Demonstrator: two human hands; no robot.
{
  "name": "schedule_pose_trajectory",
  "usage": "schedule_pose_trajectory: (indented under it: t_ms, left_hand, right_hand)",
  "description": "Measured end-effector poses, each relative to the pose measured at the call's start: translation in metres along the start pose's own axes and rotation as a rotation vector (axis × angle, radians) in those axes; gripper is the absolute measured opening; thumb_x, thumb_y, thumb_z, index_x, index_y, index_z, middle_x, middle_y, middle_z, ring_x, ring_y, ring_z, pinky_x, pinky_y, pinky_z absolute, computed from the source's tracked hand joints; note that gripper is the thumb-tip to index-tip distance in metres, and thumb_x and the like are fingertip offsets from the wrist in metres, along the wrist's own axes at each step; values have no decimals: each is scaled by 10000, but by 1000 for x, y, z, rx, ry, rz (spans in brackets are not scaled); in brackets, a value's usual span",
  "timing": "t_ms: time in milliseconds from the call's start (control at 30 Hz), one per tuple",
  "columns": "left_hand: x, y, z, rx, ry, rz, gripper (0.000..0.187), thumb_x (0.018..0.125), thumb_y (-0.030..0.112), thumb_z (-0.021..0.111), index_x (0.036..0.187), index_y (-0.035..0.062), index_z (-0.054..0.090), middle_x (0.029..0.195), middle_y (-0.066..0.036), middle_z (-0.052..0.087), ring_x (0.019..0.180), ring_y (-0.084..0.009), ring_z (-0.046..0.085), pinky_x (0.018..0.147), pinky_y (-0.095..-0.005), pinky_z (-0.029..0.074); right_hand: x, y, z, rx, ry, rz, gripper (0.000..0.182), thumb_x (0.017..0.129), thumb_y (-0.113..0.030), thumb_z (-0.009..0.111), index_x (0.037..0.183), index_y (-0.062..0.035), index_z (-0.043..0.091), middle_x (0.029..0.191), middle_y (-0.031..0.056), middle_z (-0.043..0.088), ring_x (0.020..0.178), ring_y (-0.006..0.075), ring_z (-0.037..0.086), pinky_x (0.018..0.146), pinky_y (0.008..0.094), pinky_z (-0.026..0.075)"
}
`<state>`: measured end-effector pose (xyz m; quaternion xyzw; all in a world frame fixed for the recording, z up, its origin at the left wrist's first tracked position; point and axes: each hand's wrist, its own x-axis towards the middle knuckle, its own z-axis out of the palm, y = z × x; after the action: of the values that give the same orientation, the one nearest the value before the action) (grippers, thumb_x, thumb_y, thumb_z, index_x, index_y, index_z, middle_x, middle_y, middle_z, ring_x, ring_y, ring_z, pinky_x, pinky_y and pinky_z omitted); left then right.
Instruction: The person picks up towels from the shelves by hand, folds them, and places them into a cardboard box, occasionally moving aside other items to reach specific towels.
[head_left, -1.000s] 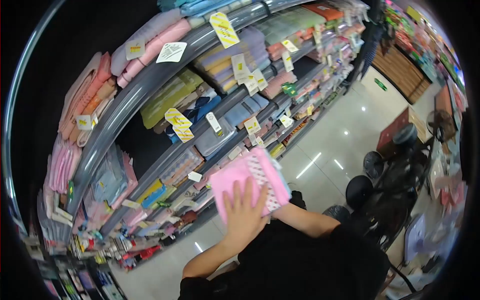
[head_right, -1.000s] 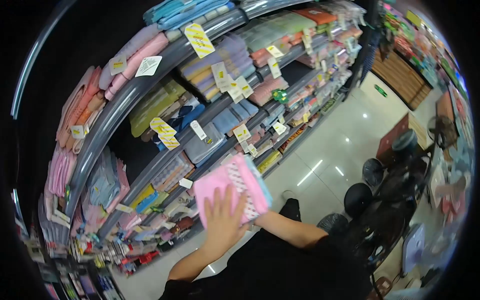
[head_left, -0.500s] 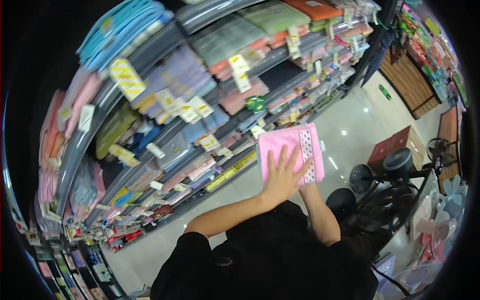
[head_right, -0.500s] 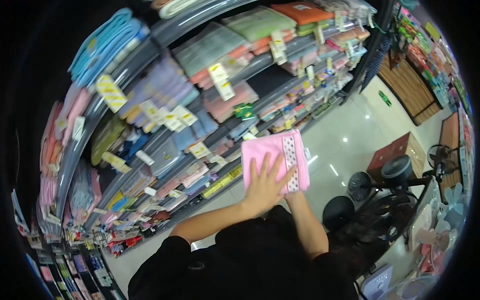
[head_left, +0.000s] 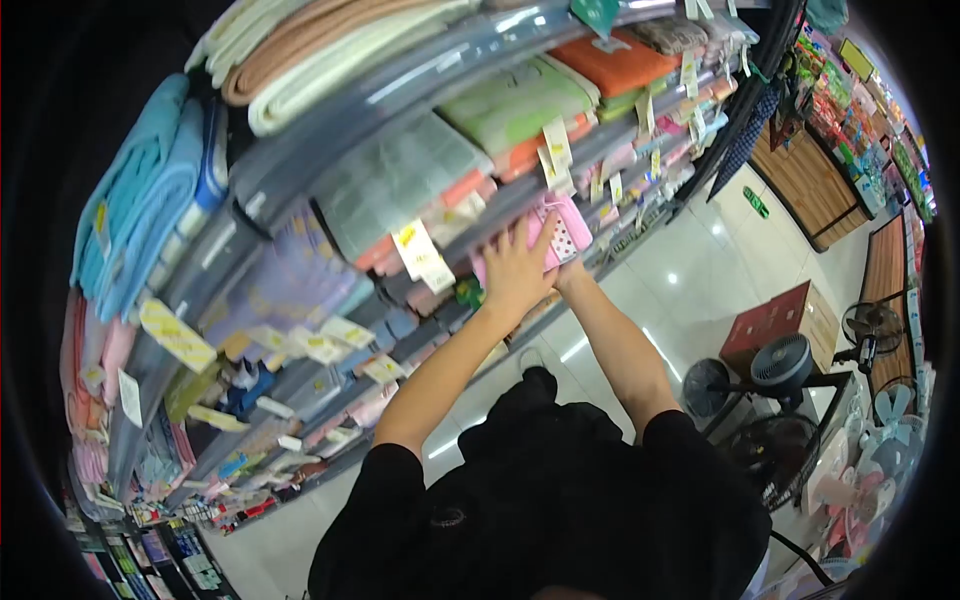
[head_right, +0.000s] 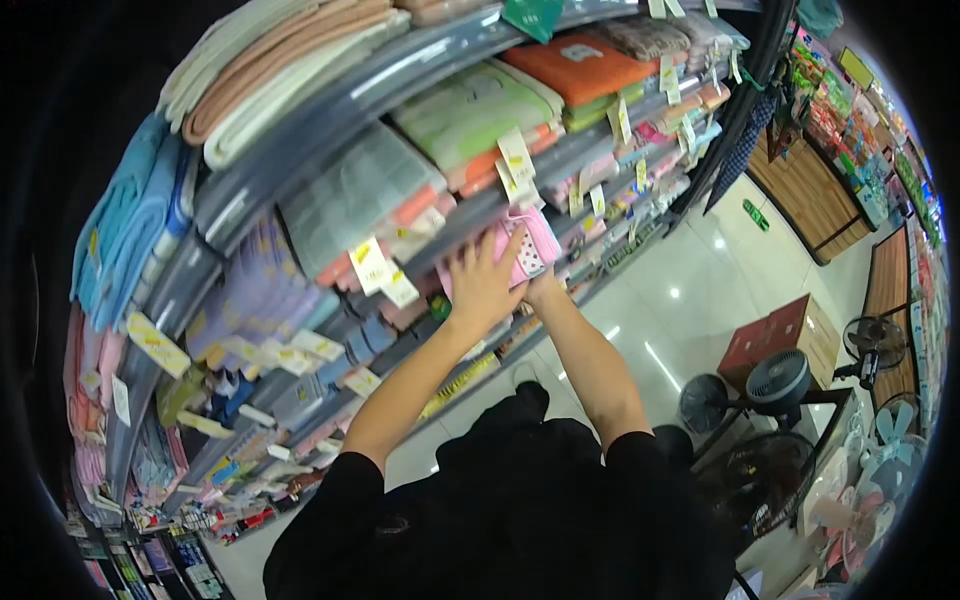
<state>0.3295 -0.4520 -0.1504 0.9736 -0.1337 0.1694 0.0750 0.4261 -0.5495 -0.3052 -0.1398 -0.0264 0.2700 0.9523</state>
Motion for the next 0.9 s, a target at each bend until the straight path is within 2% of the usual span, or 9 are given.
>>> schedule_pose_trajectory:
  t_ms: [67, 200, 233, 267, 367, 500, 633, 800, 900]
  left_hand:
    - [34, -18, 7, -296, -373, -248, 798, 771, 371, 680, 1469, 235, 319, 1404, -250, 395, 1245, -494, 415, 1049, -618, 284]
    - [63, -68, 107, -200, 10, -12, 604, 833, 334, 598, 1400, 202, 439, 1335, -189, 501, 1190, -402, 512, 1006, -512, 397]
    - [70, -69, 112, -198, -2, 1, 604, 833, 334, 598, 1400, 202, 439, 1335, -189, 501, 1190, -402, 512, 1006, -512, 397]
    - [84, -66, 120, -217, -42, 4, 592, 836, 334, 596, 1392, 197, 446, 1330, -190, 505, 1188, -401, 514, 1002, -507, 399]
    - [93, -86, 126, -280, -165, 17, 559, 843, 333, 589, 1366, 179, 466, 1315, -193, 516, 1182, -397, 518, 990, -492, 406]
    - [84, -103, 133, -373, -302, -13, 517, 853, 331, 580, 1333, 156, 494, 1296, -198, 530, 1173, -392, 525, 974, -472, 416]
    - [88, -116, 139, -442, -451, -99, 480, 863, 329, 571, 1299, 134, 522, 1277, -202, 544, 1165, -387, 531, 958, -452, 426]
    - [91, -85, 136, -447, -556, -185, 447, 874, 327, 562, 1265, 111, 549, 1258, -207, 558, 1156, -382, 537, 941, -432, 436]
    - [69, -38, 78, -499, -267, -493, 316, 868, 262, 600, 1033, -8, 602, 1097, -215, 598, 1042, -381, 565, 880, -451, 443]
  right_hand:
    - [44, -10, -11, 47, -52, 16, 587, 926, -516, 424, 1353, -118, 484, 1362, 123, 519, 1209, 312, 525, 1028, 494, 424]
    - [96, -24, -26, 160, -124, 53, 542, 920, -491, 440, 1295, -116, 552, 1316, 117, 562, 1168, 324, 550, 1021, 515, 415]
    - [103, -25, -29, 198, -137, 55, 531, 919, -484, 444, 1280, -115, 569, 1304, 115, 572, 1158, 327, 556, 1020, 520, 412]
    - [91, -29, 30, 122, 492, 44, 515, 893, -507, 469, 1194, -122, 631, 1250, 110, 613, 1123, 337, 572, 1026, 510, 404]
    - [76, -32, 47, 11, 513, 172, 548, 877, -542, 462, 1177, -122, 645, 1223, 109, 628, 1129, 317, 570, 1035, 494, 393]
    - [39, -41, 50, 8, 423, 194, 662, 949, -597, 225, 1321, -117, 488, 1303, 95, 543, 1182, 326, 524, 1039, 507, 369]
    - [9, -52, 31, -186, 406, 313, 424, 899, -344, 579, 1211, -81, 465, 1095, 118, 598, 953, 256, 627, 818, 381, 525]
    - [-3, -56, 49, -589, 538, 233, 382, 874, -217, 650, 1172, -34, 496, 1027, 110, 625, 774, 204, 666, 659, 336, 565]
    - [1, -58, 28, -933, 472, 141, 284, 904, -125, 593, 1141, 21, 533, 926, 128, 678, 690, 160, 668, 537, 275, 534]
